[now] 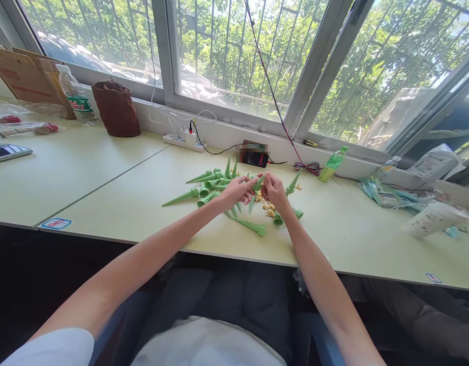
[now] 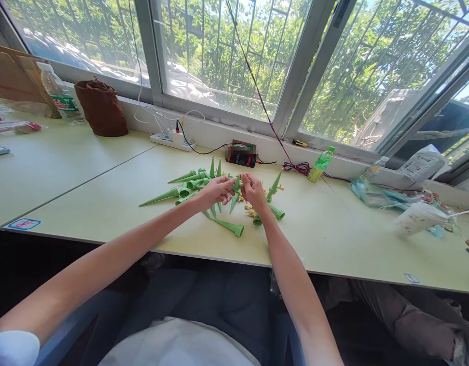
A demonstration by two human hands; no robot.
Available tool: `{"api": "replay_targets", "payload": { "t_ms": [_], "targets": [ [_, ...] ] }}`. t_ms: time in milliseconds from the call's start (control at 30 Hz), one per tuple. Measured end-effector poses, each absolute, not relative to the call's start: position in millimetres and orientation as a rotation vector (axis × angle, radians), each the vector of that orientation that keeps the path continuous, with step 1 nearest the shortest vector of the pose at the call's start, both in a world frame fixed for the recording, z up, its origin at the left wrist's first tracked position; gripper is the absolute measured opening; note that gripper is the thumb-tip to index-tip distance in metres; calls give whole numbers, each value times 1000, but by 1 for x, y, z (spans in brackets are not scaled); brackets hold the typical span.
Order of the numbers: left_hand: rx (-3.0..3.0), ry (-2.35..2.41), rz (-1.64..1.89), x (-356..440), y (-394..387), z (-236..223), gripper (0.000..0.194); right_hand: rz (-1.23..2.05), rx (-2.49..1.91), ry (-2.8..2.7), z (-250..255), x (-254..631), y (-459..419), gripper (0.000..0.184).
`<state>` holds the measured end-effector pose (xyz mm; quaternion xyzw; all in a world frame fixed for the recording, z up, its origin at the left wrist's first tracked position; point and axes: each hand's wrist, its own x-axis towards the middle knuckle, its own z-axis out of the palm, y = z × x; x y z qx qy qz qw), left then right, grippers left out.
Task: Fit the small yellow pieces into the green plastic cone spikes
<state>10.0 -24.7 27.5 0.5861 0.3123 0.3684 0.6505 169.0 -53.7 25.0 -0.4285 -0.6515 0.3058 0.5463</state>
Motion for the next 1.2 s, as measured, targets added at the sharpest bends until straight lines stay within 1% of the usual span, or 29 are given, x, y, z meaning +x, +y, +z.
{"api": "replay_targets", "payload": {
  "t_ms": [100, 267, 633, 767, 900, 1100, 1200],
  "targets": [
    [1356, 711, 868, 9, -26, 30, 47, 731, -1026, -1535, 24, 170, -52, 53],
    [1475, 730, 946, 10, -30, 30, 47, 741, -1057, -1510, 25, 169, -53, 51],
    [2112, 785, 1246, 13, -26, 17, 31, 791, -1079, -1441, 27, 168, -51, 51],
    [2241, 760, 1327, 13, -27, 16, 24, 782, -1081, -1445, 25, 169, -50, 47],
    [2333, 755, 1333, 13, -28, 15, 19, 767, -1099, -1456, 23, 171, -49, 42],
    [2380, 715, 1337, 13, -29, 15, 17, 762, -1115, -1448, 24, 170, -49, 40],
    [2280, 734, 1378, 15, -33, 18, 24, 759, -1110, -1402, 24, 168, -48, 41]
  ]
}}
